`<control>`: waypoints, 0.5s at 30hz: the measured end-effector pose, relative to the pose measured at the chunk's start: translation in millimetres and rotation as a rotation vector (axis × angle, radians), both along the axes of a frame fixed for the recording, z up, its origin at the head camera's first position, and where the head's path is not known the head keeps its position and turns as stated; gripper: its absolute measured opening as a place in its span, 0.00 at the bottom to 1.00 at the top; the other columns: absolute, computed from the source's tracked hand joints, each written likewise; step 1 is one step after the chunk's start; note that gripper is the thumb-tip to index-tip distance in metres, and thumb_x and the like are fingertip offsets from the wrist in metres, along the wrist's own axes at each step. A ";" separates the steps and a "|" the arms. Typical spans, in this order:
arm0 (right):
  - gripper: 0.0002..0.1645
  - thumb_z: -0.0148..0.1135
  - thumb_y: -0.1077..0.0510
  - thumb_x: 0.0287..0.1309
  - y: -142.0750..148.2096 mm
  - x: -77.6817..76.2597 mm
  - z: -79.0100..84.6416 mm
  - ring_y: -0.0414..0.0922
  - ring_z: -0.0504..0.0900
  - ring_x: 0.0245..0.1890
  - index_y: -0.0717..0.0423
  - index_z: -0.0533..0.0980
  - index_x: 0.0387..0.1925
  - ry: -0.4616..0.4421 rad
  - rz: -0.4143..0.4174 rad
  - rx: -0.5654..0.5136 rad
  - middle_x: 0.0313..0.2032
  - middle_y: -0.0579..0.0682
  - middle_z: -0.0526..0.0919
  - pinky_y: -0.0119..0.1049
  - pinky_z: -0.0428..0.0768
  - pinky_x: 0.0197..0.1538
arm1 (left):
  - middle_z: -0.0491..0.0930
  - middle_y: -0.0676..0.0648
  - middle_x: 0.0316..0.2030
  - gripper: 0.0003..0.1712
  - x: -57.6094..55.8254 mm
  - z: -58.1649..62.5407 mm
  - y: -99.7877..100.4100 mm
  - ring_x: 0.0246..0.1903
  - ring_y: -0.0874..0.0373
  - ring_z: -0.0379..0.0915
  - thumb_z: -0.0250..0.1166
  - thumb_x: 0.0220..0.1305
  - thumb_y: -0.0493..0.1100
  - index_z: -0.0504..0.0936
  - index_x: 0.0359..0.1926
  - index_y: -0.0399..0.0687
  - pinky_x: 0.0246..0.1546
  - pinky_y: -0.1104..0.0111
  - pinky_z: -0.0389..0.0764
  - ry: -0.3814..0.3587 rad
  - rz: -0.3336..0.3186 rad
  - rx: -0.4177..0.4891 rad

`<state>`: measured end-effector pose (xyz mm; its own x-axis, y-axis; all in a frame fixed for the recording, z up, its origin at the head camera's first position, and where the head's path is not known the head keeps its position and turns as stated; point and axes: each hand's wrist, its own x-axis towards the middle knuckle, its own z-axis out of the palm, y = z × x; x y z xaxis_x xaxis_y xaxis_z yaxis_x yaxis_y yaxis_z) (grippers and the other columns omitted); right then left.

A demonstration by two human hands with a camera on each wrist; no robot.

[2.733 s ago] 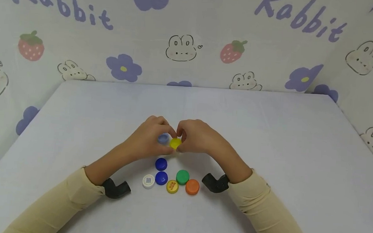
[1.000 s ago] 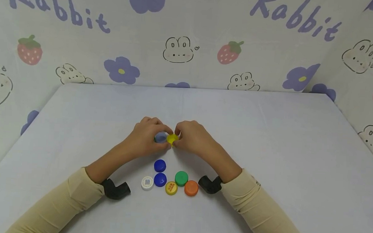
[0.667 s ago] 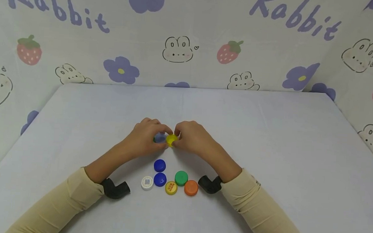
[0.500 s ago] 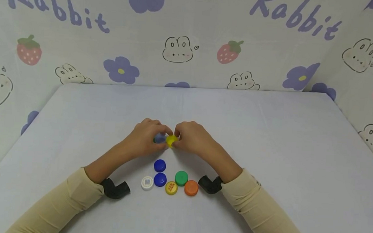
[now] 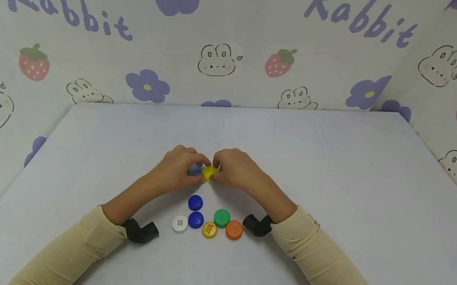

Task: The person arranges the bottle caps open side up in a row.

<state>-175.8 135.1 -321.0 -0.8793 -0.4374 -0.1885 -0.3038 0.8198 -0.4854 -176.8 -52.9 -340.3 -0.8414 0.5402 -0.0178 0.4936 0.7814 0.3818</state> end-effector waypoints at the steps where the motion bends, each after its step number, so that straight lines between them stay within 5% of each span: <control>1: 0.15 0.73 0.58 0.61 -0.1 0.0 0.0 0.47 0.79 0.33 0.62 0.83 0.46 -0.001 -0.001 0.001 0.32 0.51 0.83 0.36 0.79 0.37 | 0.83 0.47 0.48 0.20 0.0 -0.2 0.0 0.54 0.45 0.71 0.74 0.63 0.45 0.86 0.56 0.52 0.51 0.52 0.72 -0.001 0.001 -0.001; 9: 0.18 0.73 0.56 0.61 3.0 0.7 3.7 0.48 0.81 0.37 0.62 0.82 0.49 -0.034 0.004 0.013 0.35 0.51 0.85 0.39 0.81 0.41 | 0.81 0.45 0.52 0.23 0.2 0.0 0.4 0.54 0.45 0.70 0.75 0.62 0.46 0.84 0.59 0.52 0.52 0.51 0.72 0.000 0.003 -0.007; 15: 0.15 0.71 0.54 0.62 11.4 8.1 24.3 0.47 0.81 0.37 0.60 0.83 0.46 -0.063 0.070 0.141 0.36 0.50 0.85 0.42 0.81 0.42 | 0.79 0.46 0.53 0.23 5.9 7.0 4.4 0.58 0.44 0.67 0.76 0.60 0.47 0.85 0.56 0.55 0.55 0.50 0.70 0.007 0.008 -0.009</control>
<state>-167.7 146.5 -296.7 -0.8320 -0.4624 -0.3065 -0.3348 0.8591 -0.3871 -170.9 -48.5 -333.2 -0.8459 0.5331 -0.0165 0.4899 0.7887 0.3714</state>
